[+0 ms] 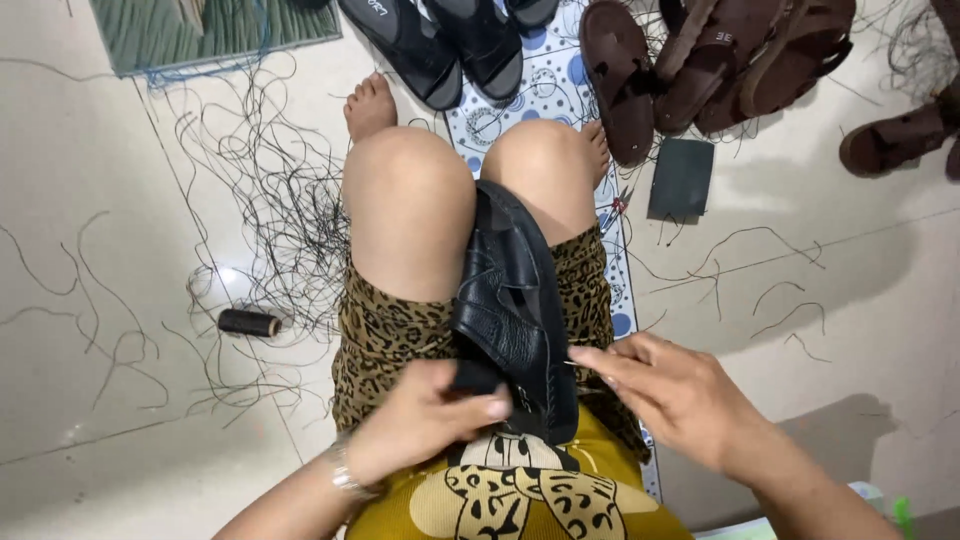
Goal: Hand-sewing a black sandal using a needle and thread to secure the straps.
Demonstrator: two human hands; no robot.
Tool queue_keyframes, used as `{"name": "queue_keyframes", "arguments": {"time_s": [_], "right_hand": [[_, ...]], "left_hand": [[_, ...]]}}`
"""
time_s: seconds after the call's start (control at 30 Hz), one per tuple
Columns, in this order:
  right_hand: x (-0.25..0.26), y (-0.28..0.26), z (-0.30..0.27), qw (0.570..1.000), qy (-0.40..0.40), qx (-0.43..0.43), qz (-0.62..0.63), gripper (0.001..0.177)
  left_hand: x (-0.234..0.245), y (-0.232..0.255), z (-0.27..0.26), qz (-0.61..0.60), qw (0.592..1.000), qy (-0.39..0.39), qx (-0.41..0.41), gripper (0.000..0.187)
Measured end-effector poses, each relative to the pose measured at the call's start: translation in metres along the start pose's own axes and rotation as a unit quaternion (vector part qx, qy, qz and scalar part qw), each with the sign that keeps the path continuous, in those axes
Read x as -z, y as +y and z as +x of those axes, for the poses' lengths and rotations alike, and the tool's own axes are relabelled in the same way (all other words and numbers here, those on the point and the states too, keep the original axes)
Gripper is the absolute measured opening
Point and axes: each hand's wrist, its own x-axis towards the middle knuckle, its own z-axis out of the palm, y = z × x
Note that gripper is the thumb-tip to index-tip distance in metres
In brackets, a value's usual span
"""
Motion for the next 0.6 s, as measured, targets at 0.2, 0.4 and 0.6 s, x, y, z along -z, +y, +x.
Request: {"name": "queue_keyframes", "arguments": {"time_s": [0.2, 0.4, 0.6], "right_hand": [[0.013, -0.02, 0.018, 0.999, 0.004, 0.034, -0.035, 0.057], [0.023, -0.025, 0.022, 0.992, -0.021, 0.06, -0.105, 0.055], [0.022, -0.04, 0.021, 0.961, -0.087, 0.045, -0.26, 0.06]], "left_hand": [[-0.033, -0.018, 0.016, -0.091, 0.99, 0.092, -0.063, 0.011], [-0.035, -0.002, 0.014, -0.027, 0.994, 0.096, -0.043, 0.012], [-0.042, 0.0, 0.014, 0.065, 0.98, 0.117, -0.146, 0.015]]}}
